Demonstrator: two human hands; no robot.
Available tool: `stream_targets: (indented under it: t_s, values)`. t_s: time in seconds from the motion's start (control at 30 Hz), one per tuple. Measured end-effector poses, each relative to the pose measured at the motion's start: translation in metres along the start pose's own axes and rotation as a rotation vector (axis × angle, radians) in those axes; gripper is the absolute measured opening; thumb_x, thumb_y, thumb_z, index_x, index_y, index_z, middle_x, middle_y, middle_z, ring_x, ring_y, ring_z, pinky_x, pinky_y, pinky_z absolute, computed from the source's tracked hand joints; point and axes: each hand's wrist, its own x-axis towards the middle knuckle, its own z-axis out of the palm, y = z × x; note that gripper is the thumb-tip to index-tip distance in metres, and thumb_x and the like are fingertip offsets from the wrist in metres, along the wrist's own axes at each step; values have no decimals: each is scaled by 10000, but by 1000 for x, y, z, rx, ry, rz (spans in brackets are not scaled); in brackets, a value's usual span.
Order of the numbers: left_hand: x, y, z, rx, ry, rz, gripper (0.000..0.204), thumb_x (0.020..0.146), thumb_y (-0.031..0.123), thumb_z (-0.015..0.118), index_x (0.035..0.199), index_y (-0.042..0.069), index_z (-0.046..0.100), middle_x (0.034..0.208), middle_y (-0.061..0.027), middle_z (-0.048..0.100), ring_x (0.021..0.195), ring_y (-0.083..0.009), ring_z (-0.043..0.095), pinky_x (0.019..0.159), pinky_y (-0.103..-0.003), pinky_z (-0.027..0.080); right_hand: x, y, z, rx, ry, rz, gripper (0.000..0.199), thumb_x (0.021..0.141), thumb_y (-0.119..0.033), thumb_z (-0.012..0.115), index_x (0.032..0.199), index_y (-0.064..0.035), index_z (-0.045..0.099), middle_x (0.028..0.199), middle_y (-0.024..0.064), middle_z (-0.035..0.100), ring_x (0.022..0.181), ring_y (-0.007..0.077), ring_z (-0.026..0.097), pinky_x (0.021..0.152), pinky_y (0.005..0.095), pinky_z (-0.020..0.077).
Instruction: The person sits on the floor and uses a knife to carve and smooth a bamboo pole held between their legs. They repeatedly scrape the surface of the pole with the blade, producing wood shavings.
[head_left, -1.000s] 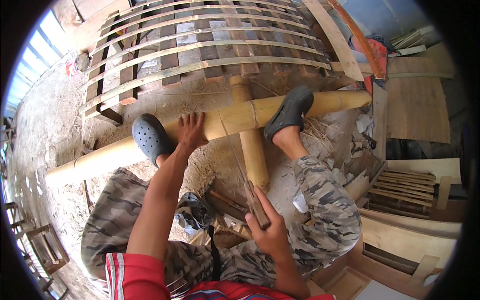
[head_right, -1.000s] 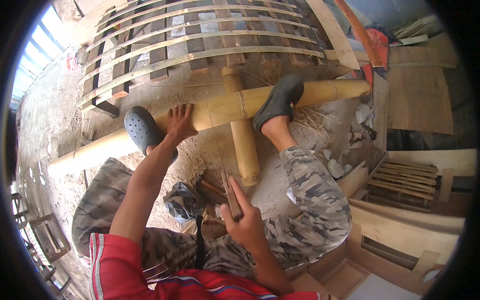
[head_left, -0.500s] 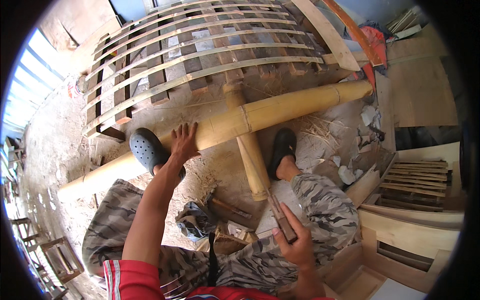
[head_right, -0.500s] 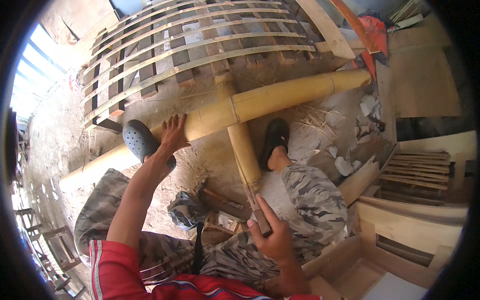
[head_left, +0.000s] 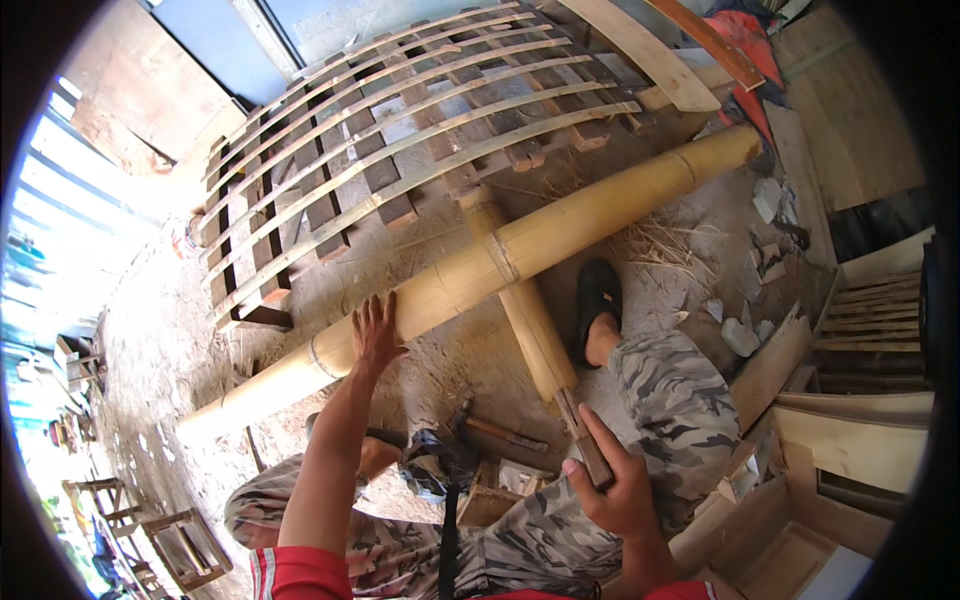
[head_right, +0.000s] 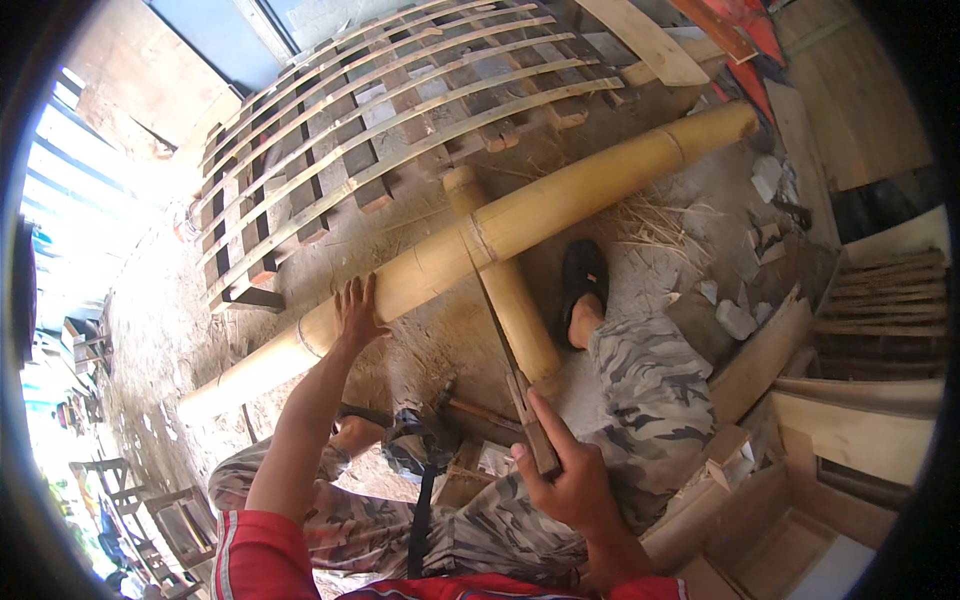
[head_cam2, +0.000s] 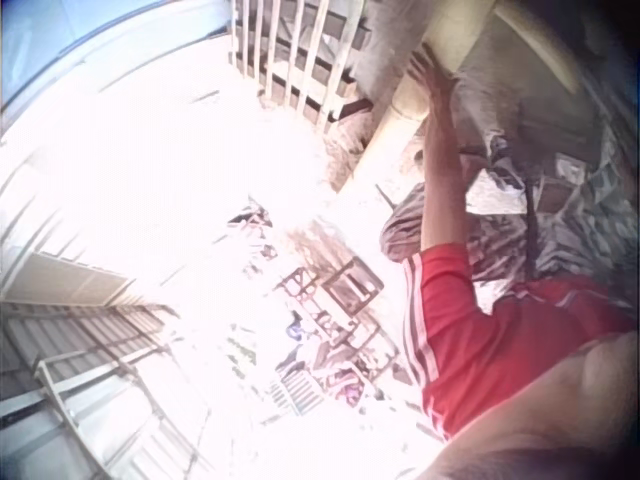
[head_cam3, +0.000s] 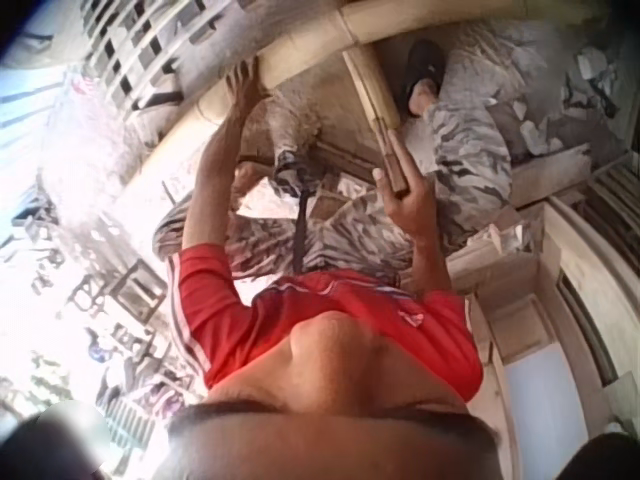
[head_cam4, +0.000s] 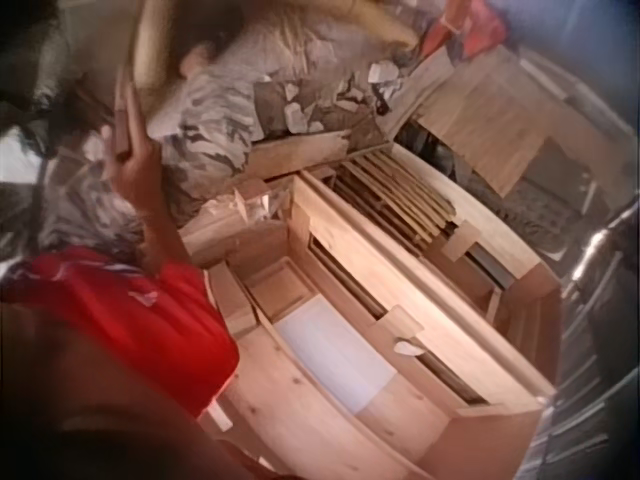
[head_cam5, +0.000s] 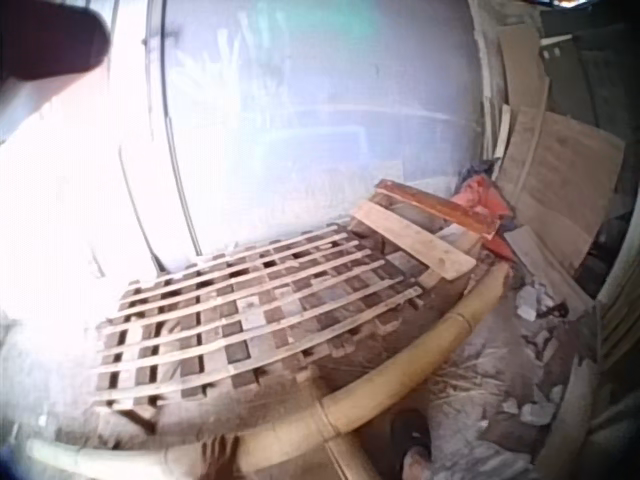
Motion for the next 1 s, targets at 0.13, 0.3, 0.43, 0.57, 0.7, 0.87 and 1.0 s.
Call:
stream_targets:
  t_s: [0.13,0.3,0.43,0.57,0.7,0.87,1.0]
  values:
    - [-8,-15,3,14,99,-5,1363,521,440,1006,1638,211,258,1654,-231,274,1539,-444,241,1244,-653,165,6,1,10,-68,2,-33,616,927,-155,715,1476,49,523,986,156,741,792,100,637,705,282,525]
    - [-2,-50,29,-121,200,80,1341,489,428,1001,1610,211,299,1549,-241,381,1449,-453,352,1196,-622,254,15,-6,24,-81,-8,7,613,936,-164,707,1476,57,518,998,161,743,806,112,647,713,283,524]
    - [14,-47,13,-161,49,72,1314,459,387,983,1576,189,321,1468,-235,451,1367,-445,428,1133,-581,337,19,-7,27,-97,16,10,611,941,-170,707,1473,63,517,1038,184,744,846,135,665,747,293,530]
    - [26,-40,-22,-175,-113,51,1278,460,375,966,1552,168,335,1394,-258,512,1312,-460,488,1071,-597,416,18,-13,26,-64,36,62,620,945,-188,712,1472,70,513,1095,213,736,893,161,678,785,305,536]
    - [18,-34,-28,-164,-158,73,1258,474,387,964,1542,151,342,1326,-270,558,1237,-479,554,997,-601,483,16,-5,29,-94,66,-23,622,949,-191,710,1471,79,506,1120,224,726,918,185,683,806,314,536]
    - [-5,-11,-39,-140,-291,57,1259,490,390,961,1549,130,333,1317,-264,574,1220,-478,575,989,-578,504,14,0,25,-160,87,-150,603,958,-156,697,1480,66,495,1181,293,717,1021,297,762,800,356,580]
    - [-25,-18,-34,-107,-314,4,1268,514,400,966,1565,128,311,1352,-257,564,1251,-467,565,1007,-584,491,9,-7,22,-117,24,-54,602,963,-169,697,1490,39,494,1184,287,716,993,334,768,786,378,586]
